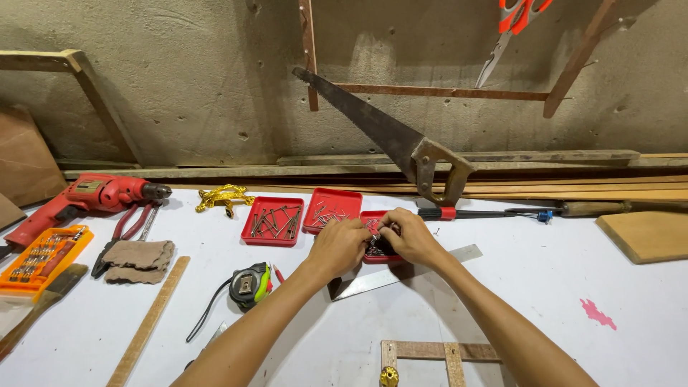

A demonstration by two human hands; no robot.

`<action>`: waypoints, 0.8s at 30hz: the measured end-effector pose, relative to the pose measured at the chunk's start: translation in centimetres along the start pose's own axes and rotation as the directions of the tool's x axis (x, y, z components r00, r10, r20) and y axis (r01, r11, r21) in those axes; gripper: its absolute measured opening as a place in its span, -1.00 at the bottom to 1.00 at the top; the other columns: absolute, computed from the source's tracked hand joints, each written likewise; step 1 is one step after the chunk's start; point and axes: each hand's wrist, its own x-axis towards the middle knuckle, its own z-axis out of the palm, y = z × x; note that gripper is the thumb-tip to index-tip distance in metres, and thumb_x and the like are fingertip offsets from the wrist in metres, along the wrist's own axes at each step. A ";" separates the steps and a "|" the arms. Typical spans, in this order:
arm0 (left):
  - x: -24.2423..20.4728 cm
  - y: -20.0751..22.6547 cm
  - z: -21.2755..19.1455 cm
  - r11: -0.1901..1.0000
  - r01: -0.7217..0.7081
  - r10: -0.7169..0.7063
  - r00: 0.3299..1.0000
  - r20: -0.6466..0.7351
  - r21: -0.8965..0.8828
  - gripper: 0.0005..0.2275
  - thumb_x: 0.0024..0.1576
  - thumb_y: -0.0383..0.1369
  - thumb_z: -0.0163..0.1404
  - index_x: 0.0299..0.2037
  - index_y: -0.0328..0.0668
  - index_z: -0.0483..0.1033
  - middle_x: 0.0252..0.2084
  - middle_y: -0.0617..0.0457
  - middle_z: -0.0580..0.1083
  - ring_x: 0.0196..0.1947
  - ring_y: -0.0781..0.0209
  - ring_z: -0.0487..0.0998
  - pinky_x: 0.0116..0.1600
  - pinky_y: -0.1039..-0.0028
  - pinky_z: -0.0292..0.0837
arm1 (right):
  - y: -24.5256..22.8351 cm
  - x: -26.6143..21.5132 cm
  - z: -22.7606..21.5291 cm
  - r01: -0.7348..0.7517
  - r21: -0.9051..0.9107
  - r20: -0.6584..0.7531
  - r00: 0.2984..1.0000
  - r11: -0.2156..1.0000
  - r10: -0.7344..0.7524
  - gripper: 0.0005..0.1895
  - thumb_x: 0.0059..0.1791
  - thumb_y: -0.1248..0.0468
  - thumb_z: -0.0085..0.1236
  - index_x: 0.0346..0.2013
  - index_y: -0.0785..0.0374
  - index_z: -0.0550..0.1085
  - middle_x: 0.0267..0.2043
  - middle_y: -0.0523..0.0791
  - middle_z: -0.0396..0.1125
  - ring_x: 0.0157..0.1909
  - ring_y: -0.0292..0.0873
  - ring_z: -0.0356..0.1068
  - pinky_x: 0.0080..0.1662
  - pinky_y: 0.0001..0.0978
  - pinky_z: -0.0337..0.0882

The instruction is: Assembling and measuring small wooden window-like frames using a hammer, nails, and measuring tape.

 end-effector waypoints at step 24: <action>-10.9 15.1 -7.5 0.824 0.139 -0.282 0.942 -0.184 -0.549 -0.84 0.06 -0.35 0.14 -0.37 -0.32 0.65 -0.40 -0.05 0.64 -0.43 0.22 0.69 -0.28 0.47 0.61 | -15.5 -15.8 -5.4 0.049 0.069 -0.056 0.997 0.996 -0.045 -0.80 -0.09 0.33 0.24 -0.19 0.34 0.56 -0.25 -0.08 0.49 -0.32 -0.27 0.46 -0.30 -0.49 0.46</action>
